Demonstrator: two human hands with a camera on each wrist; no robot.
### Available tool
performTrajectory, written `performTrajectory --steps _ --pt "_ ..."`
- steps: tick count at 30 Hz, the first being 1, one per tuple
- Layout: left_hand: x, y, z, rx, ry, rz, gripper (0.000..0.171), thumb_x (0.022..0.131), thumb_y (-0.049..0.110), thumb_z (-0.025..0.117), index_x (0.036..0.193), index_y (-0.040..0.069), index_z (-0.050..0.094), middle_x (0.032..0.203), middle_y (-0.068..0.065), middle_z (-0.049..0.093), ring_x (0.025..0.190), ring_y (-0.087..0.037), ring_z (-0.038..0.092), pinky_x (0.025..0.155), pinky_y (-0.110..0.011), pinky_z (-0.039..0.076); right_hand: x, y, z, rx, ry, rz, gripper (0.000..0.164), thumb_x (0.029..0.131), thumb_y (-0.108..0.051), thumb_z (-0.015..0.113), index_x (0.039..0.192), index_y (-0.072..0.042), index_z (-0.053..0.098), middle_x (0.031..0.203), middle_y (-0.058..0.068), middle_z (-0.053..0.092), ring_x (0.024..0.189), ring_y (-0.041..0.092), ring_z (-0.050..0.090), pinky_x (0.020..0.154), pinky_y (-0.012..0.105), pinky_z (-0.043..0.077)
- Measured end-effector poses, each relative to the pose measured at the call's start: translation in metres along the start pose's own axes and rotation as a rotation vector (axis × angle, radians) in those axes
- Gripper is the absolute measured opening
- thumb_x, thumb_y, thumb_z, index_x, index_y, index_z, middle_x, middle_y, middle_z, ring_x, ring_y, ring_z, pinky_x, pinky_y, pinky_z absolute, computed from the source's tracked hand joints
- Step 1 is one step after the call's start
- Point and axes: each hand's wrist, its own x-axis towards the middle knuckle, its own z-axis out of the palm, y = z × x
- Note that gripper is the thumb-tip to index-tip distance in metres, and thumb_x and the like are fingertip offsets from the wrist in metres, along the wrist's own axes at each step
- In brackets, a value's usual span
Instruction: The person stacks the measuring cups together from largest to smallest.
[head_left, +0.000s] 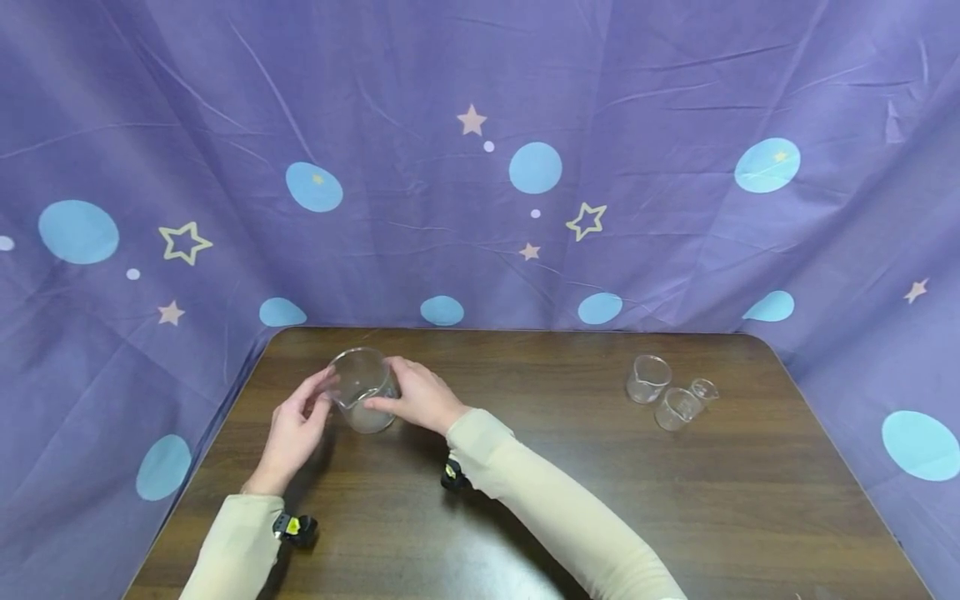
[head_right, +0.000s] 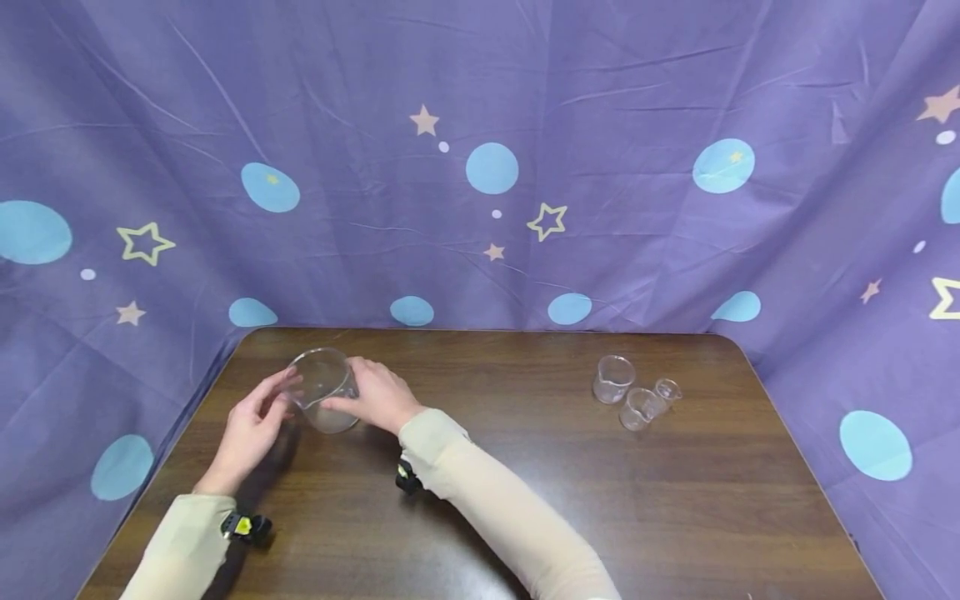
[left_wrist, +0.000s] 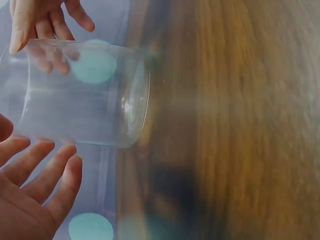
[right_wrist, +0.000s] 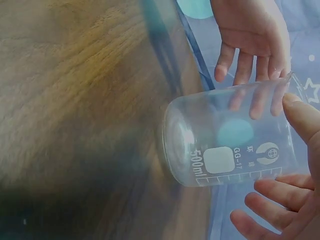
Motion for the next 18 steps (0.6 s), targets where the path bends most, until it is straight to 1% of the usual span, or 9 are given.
performTrajectory --steps 3,7,10,14,16,18 --pt "0.0 0.004 0.004 -0.019 -0.014 0.023 0.04 0.101 -0.005 0.055 0.141 -0.003 0.06 0.126 -0.026 0.07 0.097 0.014 0.062 0.073 -0.005 0.05 -0.006 0.004 -0.007 -0.005 0.003 0.008 0.073 0.091 -0.053 0.077 0.144 -0.007 0.056 0.136 0.008 0.067 0.124 0.022 0.064 0.103 0.032 0.054" --pt "-0.001 0.012 0.009 -0.033 -0.032 0.047 0.04 0.101 -0.007 0.056 0.14 -0.003 0.061 0.125 -0.026 0.07 0.098 0.013 0.062 0.075 -0.004 0.048 -0.013 0.008 -0.016 -0.002 0.006 0.013 0.074 0.091 -0.053 0.078 0.144 -0.006 0.055 0.136 0.009 0.067 0.124 0.023 0.064 0.104 0.034 0.053" --pt "-0.001 0.017 0.013 -0.024 -0.04 0.064 0.04 0.1 -0.007 0.057 0.14 -0.002 0.061 0.125 -0.025 0.071 0.098 0.015 0.06 0.076 -0.004 0.047 -0.018 0.012 -0.021 0.004 0.01 0.012 0.074 0.09 -0.052 0.078 0.144 -0.006 0.055 0.135 0.009 0.067 0.124 0.024 0.064 0.104 0.035 0.053" --pt "-0.001 0.021 0.018 -0.014 -0.055 0.082 0.04 0.1 -0.007 0.058 0.139 -0.002 0.062 0.124 -0.023 0.072 0.096 0.014 0.06 0.075 -0.005 0.048 -0.025 0.017 -0.027 0.014 0.013 0.005 0.073 0.09 -0.05 0.08 0.143 -0.005 0.056 0.135 0.009 0.067 0.124 0.024 0.064 0.105 0.036 0.053" --pt "-0.002 0.024 0.02 -0.018 -0.068 0.087 0.04 0.099 -0.006 0.059 0.139 -0.001 0.062 0.125 -0.022 0.072 0.096 0.009 0.062 0.076 -0.005 0.048 -0.028 0.019 -0.03 0.021 0.014 0.0 0.073 0.09 -0.049 0.08 0.143 -0.005 0.056 0.136 0.009 0.067 0.124 0.025 0.063 0.106 0.036 0.052" --pt "-0.002 0.027 0.022 -0.017 -0.084 0.096 0.04 0.099 -0.006 0.061 0.139 -0.001 0.062 0.125 -0.022 0.072 0.096 0.002 0.066 0.078 -0.005 0.049 -0.032 0.022 -0.034 0.026 0.016 -0.006 0.072 0.09 -0.048 0.08 0.143 -0.006 0.057 0.136 0.008 0.067 0.125 0.025 0.063 0.107 0.036 0.052"
